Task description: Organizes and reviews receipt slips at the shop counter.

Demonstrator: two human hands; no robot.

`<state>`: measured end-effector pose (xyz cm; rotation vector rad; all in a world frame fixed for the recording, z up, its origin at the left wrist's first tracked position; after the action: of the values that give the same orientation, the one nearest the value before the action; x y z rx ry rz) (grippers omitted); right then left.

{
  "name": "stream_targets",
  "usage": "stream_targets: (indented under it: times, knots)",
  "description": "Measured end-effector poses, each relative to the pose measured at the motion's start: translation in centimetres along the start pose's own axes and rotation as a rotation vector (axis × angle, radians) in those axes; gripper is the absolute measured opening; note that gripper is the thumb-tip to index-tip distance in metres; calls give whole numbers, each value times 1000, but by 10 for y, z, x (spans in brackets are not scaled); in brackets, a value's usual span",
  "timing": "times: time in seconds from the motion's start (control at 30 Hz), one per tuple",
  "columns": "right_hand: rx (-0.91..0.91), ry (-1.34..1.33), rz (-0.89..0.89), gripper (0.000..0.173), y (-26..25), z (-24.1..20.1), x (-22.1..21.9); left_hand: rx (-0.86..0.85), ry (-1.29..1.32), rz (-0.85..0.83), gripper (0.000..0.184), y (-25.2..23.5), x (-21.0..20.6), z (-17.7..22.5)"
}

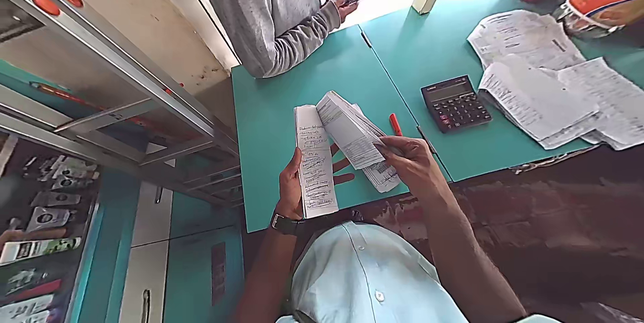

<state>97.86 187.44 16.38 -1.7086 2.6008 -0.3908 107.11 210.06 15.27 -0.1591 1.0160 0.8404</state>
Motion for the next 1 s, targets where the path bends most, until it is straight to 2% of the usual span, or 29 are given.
stream_targets:
  times: [0.13,0.2,0.27,0.37,0.47,0.5,0.57,0.6,0.63,0.73,0.87,1.0]
  knots:
    - [91,69,-36,14,5,-10,-5,-7,6,12,51,1,-6,-3]
    - [183,179,-97,19,12,-20,-20,35,64,-49,51,0,-8,-6]
    - [251,292,-128,24,20,-27,-37,-3,18,22,52,-1,-14,-7]
    - [289,383,-111,27,25,-29,-50,-31,17,42,53,-1,-17,-5]
    - [330,449,-167,29,28,-26,-58,-13,-49,1,46,1,-16,-7]
    - [339,486,-216,34,30,-24,-62,-17,-106,-15,42,1,-16,-9]
    - [331,546,-304,50,33,-22,-70,-59,-187,-4,49,-1,-19,-13]
    - [319,536,-317,58,34,-22,-71,-81,-194,21,45,-3,-20,-14]
    - [304,491,-308,60,33,-23,-70,-82,-182,31,43,-4,-19,-14]
    - [280,271,-182,41,27,-27,-52,-28,-99,83,37,-2,-13,-11]
    - [256,223,-64,39,17,-28,-24,62,49,-122,50,-5,-6,-11]
    - [270,261,-25,41,16,-31,-16,94,54,-202,53,-8,-4,-13]
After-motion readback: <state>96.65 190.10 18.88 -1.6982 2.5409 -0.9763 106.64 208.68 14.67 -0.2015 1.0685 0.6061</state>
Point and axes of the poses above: each hand's wrist, its own y-axis away from the middle knuckle, its own x-axis out of the back of the hand, z = x × y, the point moved 2 cm from there along -y, towards the middle knuckle, and after that the axes turned 5 degrees about x, right-handed, at the moved point
